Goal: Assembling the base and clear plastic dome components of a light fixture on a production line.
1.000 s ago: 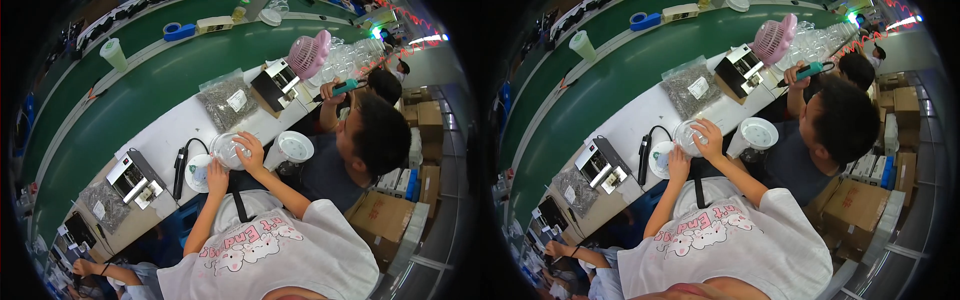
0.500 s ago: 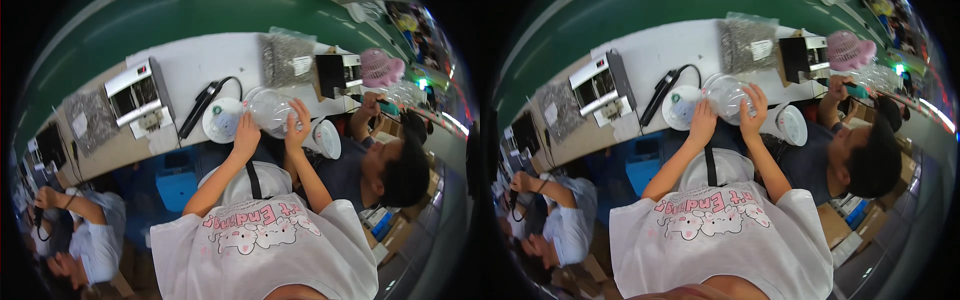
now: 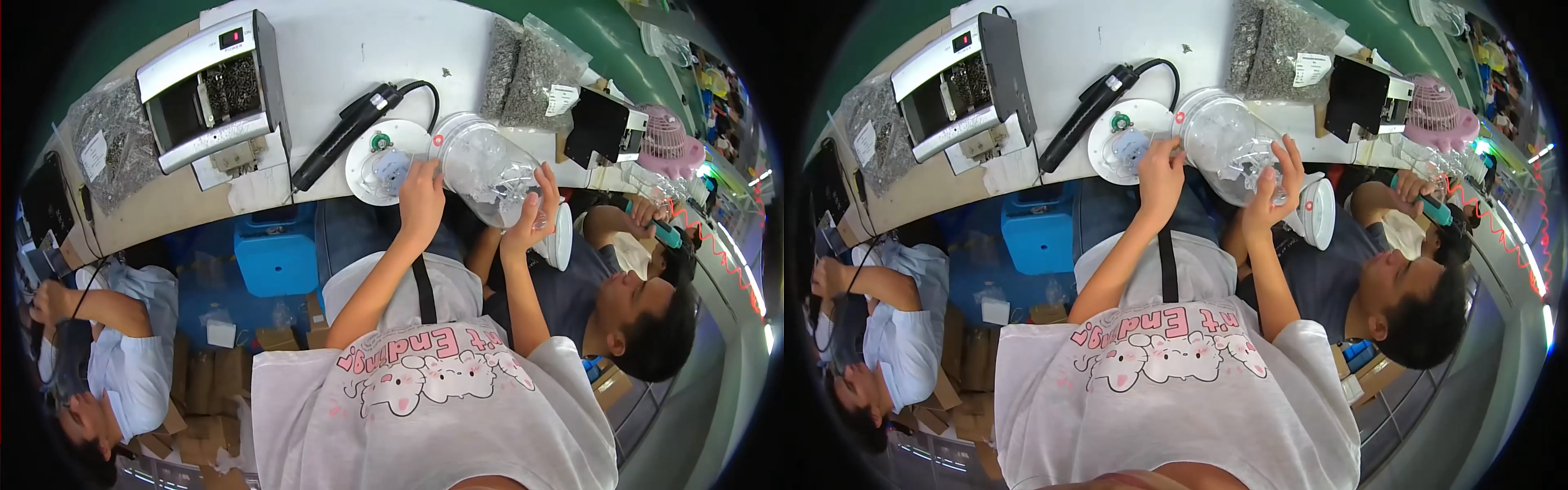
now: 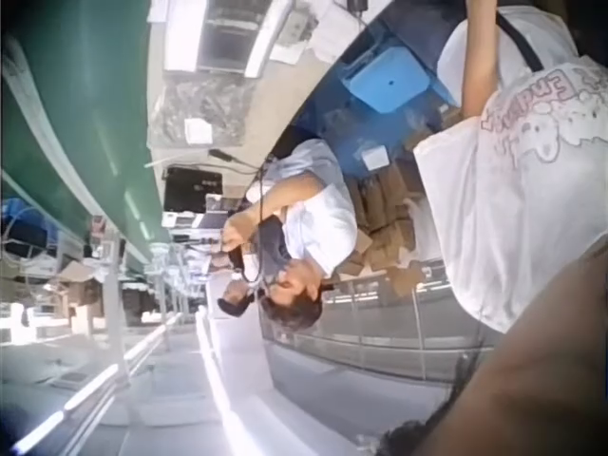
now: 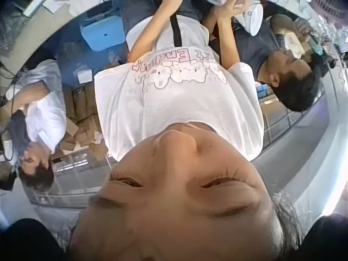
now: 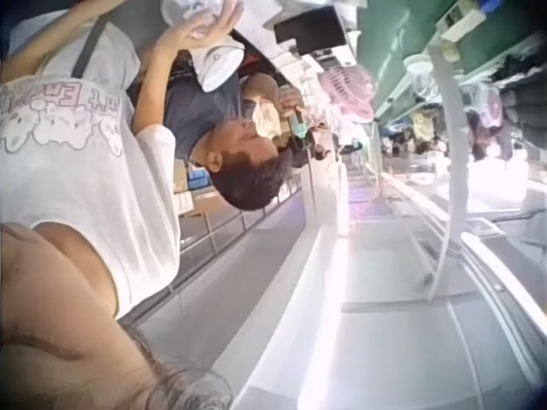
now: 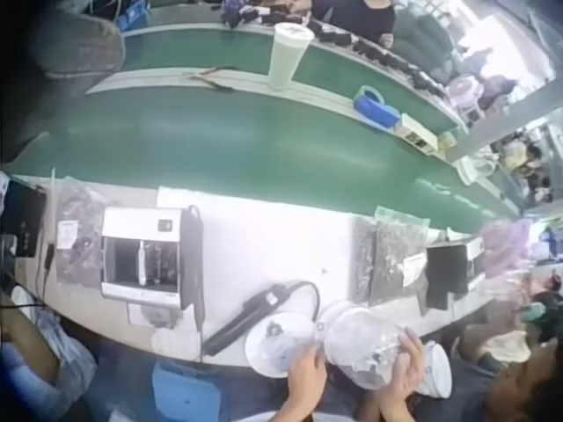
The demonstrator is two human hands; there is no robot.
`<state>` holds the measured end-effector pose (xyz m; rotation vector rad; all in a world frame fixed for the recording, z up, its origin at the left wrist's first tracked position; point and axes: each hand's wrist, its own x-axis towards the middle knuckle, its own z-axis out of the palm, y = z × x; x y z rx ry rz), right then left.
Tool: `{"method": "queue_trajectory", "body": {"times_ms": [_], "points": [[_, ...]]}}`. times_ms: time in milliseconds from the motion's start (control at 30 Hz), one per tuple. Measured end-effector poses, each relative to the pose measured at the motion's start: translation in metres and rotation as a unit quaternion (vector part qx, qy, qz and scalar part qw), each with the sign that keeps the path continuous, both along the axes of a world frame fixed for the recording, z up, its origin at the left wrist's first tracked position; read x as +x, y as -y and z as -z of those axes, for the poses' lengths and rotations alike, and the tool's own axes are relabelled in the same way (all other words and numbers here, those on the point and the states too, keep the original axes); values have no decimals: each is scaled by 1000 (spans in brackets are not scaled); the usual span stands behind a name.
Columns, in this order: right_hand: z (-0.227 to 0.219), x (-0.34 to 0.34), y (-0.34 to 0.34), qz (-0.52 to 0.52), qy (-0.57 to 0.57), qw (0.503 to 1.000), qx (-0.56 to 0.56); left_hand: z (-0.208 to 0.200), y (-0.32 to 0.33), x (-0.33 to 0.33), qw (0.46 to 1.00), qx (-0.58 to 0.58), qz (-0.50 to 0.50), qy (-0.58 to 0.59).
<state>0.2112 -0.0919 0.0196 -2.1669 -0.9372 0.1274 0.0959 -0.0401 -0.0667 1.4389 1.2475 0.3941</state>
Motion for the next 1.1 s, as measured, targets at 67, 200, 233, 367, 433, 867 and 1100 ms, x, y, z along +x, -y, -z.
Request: {"method": "queue_trajectory", "body": {"times_ms": [67, 200, 233, 367, 433, 867, 1100], "points": [[3, 0, 1, 0, -1, 1000, 4, 3, 2, -2, 1000, 4, -11, -5], [0, 0, -1, 1, 2, 1000, 3, 1, -1, 2, 1000, -15, -22, 3], [0, -1, -1, 4, 1, 1000, 5, 1, -1, 1, 999, -27, -19, -2], [2, 0, 1, 13, -3, 999, 38, 2, -1, 3, 999, -30, -38, 17], [3, 1, 1, 13, -10, 999, 44, 4, 0, 1, 999, -42, 2, -5], [-1, 1, 3, 11, -28, 999, 35, 24, 14, -5, 992, -116, 53, 12], [0, 3, 3, 13, -16, 999, 40, 16, 4, -4, 962, -263, -3, 77]]}}
